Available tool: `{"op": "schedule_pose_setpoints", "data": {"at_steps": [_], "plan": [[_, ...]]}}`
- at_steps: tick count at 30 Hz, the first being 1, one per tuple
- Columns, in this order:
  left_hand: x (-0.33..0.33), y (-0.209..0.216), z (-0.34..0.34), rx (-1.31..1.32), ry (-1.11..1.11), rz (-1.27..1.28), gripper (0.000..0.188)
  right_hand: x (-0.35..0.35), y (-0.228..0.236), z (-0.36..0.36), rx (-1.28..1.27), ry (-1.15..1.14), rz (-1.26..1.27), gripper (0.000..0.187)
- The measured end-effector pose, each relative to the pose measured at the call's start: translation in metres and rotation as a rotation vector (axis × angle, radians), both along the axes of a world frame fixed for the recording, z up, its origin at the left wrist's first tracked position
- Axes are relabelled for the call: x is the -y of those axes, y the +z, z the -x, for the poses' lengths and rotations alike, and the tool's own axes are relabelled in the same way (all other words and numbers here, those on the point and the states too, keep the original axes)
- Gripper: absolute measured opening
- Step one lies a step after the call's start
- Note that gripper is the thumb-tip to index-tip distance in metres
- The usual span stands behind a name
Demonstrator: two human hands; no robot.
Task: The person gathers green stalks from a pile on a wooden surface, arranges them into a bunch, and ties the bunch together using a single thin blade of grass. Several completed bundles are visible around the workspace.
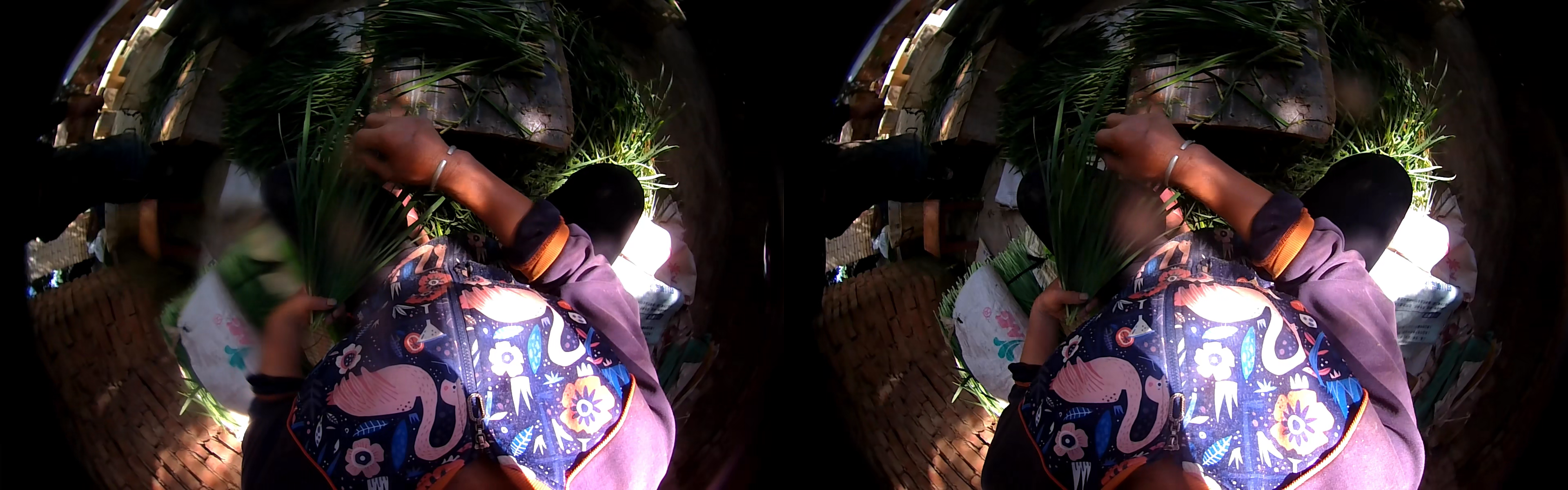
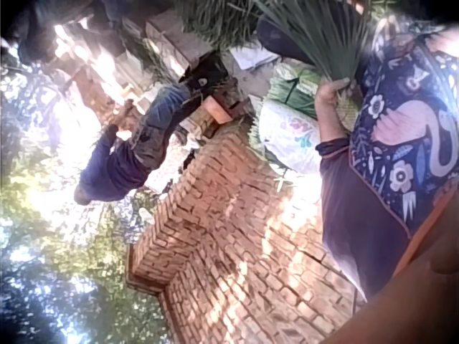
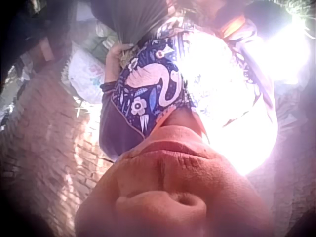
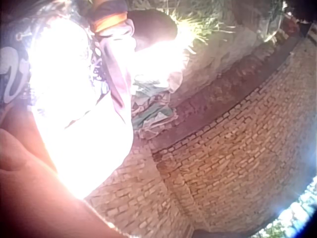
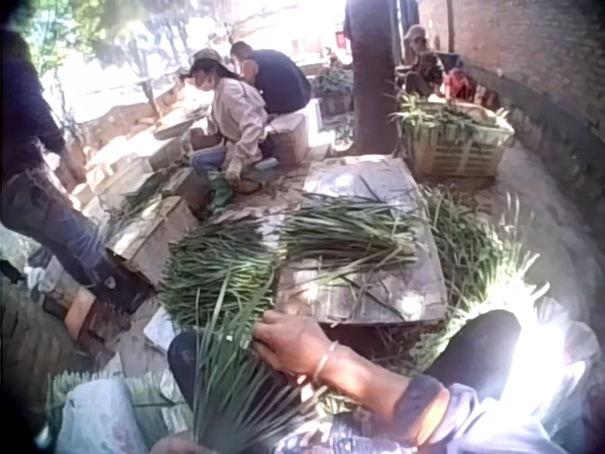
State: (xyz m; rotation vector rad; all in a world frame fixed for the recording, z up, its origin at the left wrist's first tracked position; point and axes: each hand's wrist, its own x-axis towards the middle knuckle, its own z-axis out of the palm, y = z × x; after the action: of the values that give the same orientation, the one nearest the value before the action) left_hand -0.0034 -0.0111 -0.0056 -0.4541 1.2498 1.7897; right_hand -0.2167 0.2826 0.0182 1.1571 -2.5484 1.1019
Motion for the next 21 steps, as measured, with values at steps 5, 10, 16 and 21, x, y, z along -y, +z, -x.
{"op": "schedule_pose_setpoints", "data": {"at_steps": [5, 10, 16, 21], "plan": [[-0.01, 0.008, -0.005, 0.006, 0.115, 0.093, 0.043, -0.011, -0.001, 0.005, 0.123, -0.198, 0.289, 0.015], [-0.015, 0.009, -0.011, -0.038, 0.162, 0.101, 0.047, -0.082, -0.015, 0.022, 0.139, -0.381, 0.405, 0.03], [-0.017, 0.011, -0.005, -0.075, 0.079, 0.077, 0.045, -0.129, -0.016, -0.018, 0.851, 0.024, 0.385, 0.023], [-0.008, 0.005, -0.004, -0.116, -0.016, 0.124, 0.043, -0.102, -0.015, -0.047, 0.99, 0.037, 0.423, 0.021]]}}
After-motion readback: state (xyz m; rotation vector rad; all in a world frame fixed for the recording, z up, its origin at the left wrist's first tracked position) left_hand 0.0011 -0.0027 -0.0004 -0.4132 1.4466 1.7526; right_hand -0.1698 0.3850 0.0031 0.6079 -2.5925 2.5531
